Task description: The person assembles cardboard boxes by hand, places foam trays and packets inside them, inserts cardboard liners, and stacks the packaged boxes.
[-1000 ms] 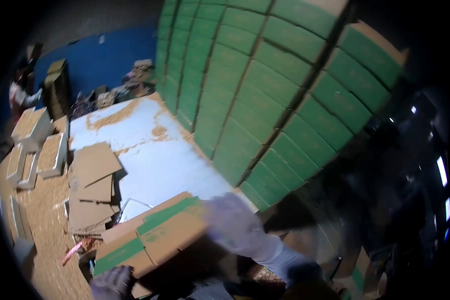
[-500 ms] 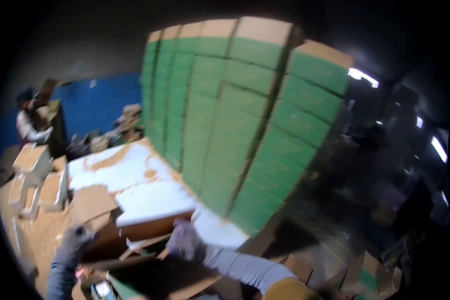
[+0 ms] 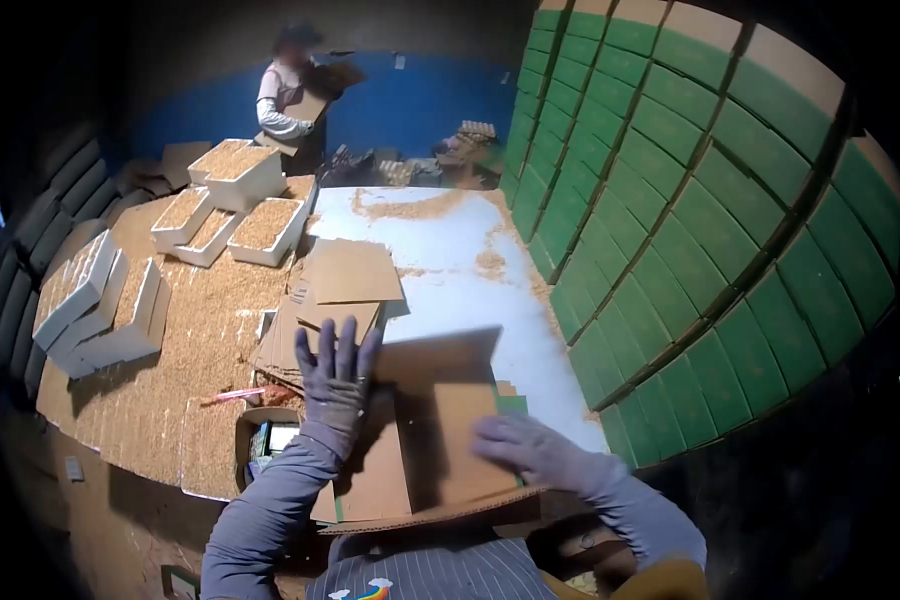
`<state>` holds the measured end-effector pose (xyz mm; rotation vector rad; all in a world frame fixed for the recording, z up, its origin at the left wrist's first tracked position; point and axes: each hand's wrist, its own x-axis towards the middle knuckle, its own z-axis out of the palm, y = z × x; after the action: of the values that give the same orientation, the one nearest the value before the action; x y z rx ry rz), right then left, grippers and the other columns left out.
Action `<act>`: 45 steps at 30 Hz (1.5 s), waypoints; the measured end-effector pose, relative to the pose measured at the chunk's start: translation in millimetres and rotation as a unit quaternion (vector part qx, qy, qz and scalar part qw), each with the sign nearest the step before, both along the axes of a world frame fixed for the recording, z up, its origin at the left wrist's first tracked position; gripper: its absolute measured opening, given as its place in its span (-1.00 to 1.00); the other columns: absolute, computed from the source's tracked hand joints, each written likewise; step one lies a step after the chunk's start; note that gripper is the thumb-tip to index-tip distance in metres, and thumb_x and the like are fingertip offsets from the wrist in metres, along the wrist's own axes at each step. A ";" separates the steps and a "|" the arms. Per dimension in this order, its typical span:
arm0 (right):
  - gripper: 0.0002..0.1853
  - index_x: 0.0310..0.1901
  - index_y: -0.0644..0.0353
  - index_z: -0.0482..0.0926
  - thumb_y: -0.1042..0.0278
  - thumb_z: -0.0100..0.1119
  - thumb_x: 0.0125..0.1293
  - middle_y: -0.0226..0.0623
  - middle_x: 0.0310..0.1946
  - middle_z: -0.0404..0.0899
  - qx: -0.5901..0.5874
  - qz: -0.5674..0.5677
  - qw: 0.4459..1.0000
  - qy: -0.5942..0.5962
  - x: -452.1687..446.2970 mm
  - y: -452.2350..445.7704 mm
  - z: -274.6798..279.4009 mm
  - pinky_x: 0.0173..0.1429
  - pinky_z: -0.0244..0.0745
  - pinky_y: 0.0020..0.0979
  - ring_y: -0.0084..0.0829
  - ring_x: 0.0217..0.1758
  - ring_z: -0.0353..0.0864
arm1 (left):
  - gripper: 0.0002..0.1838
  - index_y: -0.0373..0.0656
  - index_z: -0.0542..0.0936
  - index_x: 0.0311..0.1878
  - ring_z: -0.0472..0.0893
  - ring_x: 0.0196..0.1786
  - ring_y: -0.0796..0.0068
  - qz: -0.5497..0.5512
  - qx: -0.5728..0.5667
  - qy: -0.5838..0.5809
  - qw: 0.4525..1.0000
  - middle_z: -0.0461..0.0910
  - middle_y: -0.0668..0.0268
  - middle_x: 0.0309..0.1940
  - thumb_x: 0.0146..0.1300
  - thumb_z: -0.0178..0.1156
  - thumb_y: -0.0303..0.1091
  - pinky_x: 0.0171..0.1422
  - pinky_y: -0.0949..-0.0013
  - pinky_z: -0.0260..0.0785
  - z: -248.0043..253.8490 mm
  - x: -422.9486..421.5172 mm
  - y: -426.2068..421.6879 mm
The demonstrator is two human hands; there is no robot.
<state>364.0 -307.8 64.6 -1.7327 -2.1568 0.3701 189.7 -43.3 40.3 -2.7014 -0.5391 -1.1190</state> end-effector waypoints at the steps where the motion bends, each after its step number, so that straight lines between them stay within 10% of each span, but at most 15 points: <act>1: -0.35 0.35 0.17 0.38 0.33 0.31 0.21 -0.03 0.34 0.37 -0.020 -0.016 0.999 -0.045 8.9 -23.3 3.4 0.55 0.11 -0.12 -0.02 0.47 0.25 | -0.18 0.07 0.32 0.45 0.25 0.40 0.03 0.042 0.011 0.003 0.999 0.32 0.19 0.28 0.12 0.33 0.05 0.54 -0.29 -0.09 -7.5 -0.4 11.6; 4: -0.22 0.38 0.17 0.35 0.31 0.46 0.10 -0.09 0.32 0.38 -0.107 -0.119 0.961 0.228 16.3 -35.1 -1.2 0.48 0.25 -0.12 -0.15 0.37 0.40 | -0.22 -0.10 0.30 0.44 0.48 0.11 0.23 0.028 0.067 0.051 0.996 0.43 0.16 0.11 0.17 0.33 -0.10 0.35 -0.19 0.25 13.3 8.4 -8.7; 6: -0.15 0.41 0.16 0.31 0.32 0.53 0.08 -0.10 0.25 0.44 -0.139 -0.387 0.741 0.531 7.9 -9.6 9.1 0.41 0.36 -0.21 -0.29 0.29 0.46 | -0.27 -0.18 0.33 0.40 0.54 0.02 0.18 -0.116 -0.128 0.140 0.975 0.49 0.10 0.04 0.20 0.30 -0.12 0.26 -0.04 0.35 47.1 -19.9 -20.9; 8: -0.14 0.44 0.25 0.22 0.25 0.45 0.16 -0.08 0.25 0.41 -0.076 -0.390 0.786 0.474 16.5 -5.2 -15.4 0.39 0.34 -0.28 -0.33 0.32 0.41 | -0.29 -0.33 0.33 0.35 0.62 0.01 0.12 -0.346 -0.161 0.119 0.916 0.57 0.00 0.02 0.26 0.24 -0.09 0.22 0.16 0.46 60.9 -47.6 -27.6; 13: -0.02 0.53 0.30 -0.03 -0.02 0.31 0.30 -0.03 0.40 0.27 -0.133 -0.295 0.821 0.470 43.8 10.4 -20.4 0.41 0.29 -0.35 -0.31 0.36 0.36 | -0.27 -0.13 0.42 0.35 0.48 0.34 0.07 -0.378 -0.072 0.184 0.904 0.43 0.03 0.33 0.09 0.25 -0.06 0.50 0.03 0.25 -15.3 -72.2 -16.4; 16: 0.03 0.58 0.15 -0.12 -0.09 0.28 0.28 -0.06 0.44 0.23 -0.013 -0.199 0.811 0.549 47.8 10.0 37.1 0.44 0.28 -0.22 -0.17 0.44 0.32 | -0.63 -0.31 0.53 0.15 0.62 0.10 0.21 -0.187 -0.569 -0.081 0.797 0.62 0.03 0.06 0.35 0.09 -0.34 0.17 0.25 0.49 -34.8 -62.0 5.8; 20: -0.51 0.30 0.24 0.42 0.11 0.08 0.48 -0.27 0.24 0.46 -0.101 -0.320 0.843 0.420 76.5 36.6 -25.4 0.30 0.35 -0.35 -0.36 0.27 0.44 | -0.51 -0.25 0.55 0.15 0.64 0.08 0.16 0.048 -0.519 0.062 0.851 0.62 -0.13 -0.01 0.53 -0.13 -0.03 0.09 0.27 0.47 -125.1 -50.5 -13.0; 21: -0.57 0.24 0.26 0.46 0.14 0.05 0.49 -0.32 0.11 0.51 -0.064 -0.311 0.837 0.445 82.5 37.8 -55.7 0.22 0.39 -0.40 -0.43 0.16 0.48 | -0.52 -0.21 0.45 0.29 0.62 0.05 0.04 0.061 -0.633 0.126 0.761 0.57 -0.04 0.13 0.57 -0.27 -0.12 0.20 0.16 0.41 -75.6 -65.5 -22.6; 25: -0.59 0.25 0.31 0.40 0.24 0.03 0.50 -0.37 -0.11 0.59 -0.042 -0.317 0.850 0.419 49.4 46.1 -40.2 -0.14 0.46 -0.53 -0.62 -0.15 0.54 | -0.40 -0.33 0.33 0.37 0.57 0.16 -0.03 0.221 -0.501 -0.065 0.834 0.41 -0.07 0.32 0.44 0.13 -0.10 0.33 0.09 0.35 -101.7 -151.1 -30.9; 27: -0.62 0.23 0.29 0.38 0.28 0.05 0.49 -0.39 -0.21 0.59 -0.013 -0.370 0.834 0.410 57.4 37.4 -59.8 -0.22 0.45 -0.53 -0.63 -0.24 0.55 | -0.27 -0.30 0.20 0.43 0.41 0.30 -0.02 0.315 -0.509 -0.408 0.690 0.26 -0.09 0.40 0.40 0.10 0.03 0.42 0.10 0.22 -127.7 -216.5 -0.1; 30: -0.66 0.16 0.25 0.42 0.27 0.05 0.46 -0.26 -0.11 0.57 -0.045 -0.404 0.824 0.394 39.5 44.7 -44.9 -0.19 0.53 -0.48 -0.52 -0.19 0.62 | 0.05 -0.22 -0.13 0.58 0.04 0.56 -0.07 0.499 -0.581 -0.457 0.452 -0.03 -0.15 0.54 0.34 -0.04 0.40 0.60 0.08 -0.07 -257.5 -306.4 61.0; 32: -0.66 0.15 0.25 0.42 0.27 0.08 0.45 -0.28 -0.14 0.57 -0.044 -0.434 0.812 0.389 42.2 43.5 -51.3 -0.22 0.53 -0.47 -0.52 -0.24 0.62 | 0.07 -0.19 -0.18 0.59 0.04 0.56 -0.06 0.423 -0.598 -0.522 0.437 -0.06 -0.13 0.56 0.33 -0.14 0.46 0.59 0.10 -0.06 -314.4 -304.0 81.8; 37: -0.61 0.24 0.21 0.39 0.30 0.12 0.44 -0.28 -0.08 0.60 0.029 -0.468 0.806 0.360 25.0 42.4 -53.9 -0.23 0.55 -0.48 -0.50 -0.24 0.64 | 0.06 -0.14 -0.26 0.60 0.22 0.46 0.09 0.477 -0.555 -0.506 0.457 0.12 -0.14 0.47 0.35 0.22 0.06 0.52 0.19 0.08 -222.2 -273.7 77.7; 43: -0.62 0.24 0.24 0.40 0.31 0.10 0.46 -0.28 -0.03 0.58 -0.007 -0.458 0.801 0.385 40.5 27.2 -50.1 -0.11 0.51 -0.49 -0.51 -0.11 0.59 | 0.10 -0.08 -0.32 0.61 0.16 0.51 0.17 0.227 -0.512 -0.649 0.515 0.04 0.00 0.54 0.28 0.32 -0.35 0.59 0.23 -0.05 -184.1 -334.7 102.2; 45: -0.59 0.25 0.25 0.40 0.35 0.13 0.42 -0.25 0.02 0.55 -0.021 -0.468 0.787 0.401 47.9 20.1 -50.8 0.05 0.50 -0.41 -0.44 0.01 0.55 | 0.02 -0.05 -0.26 0.61 0.41 0.36 0.17 0.200 -0.549 -0.657 0.476 0.21 0.04 0.46 0.32 0.26 -0.37 0.41 0.20 0.34 -125.6 -366.5 75.5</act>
<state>411.9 -287.7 13.8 -1.9154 -0.5826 0.6850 -176.8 32.2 -85.3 -0.9439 -2.5568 -3.1837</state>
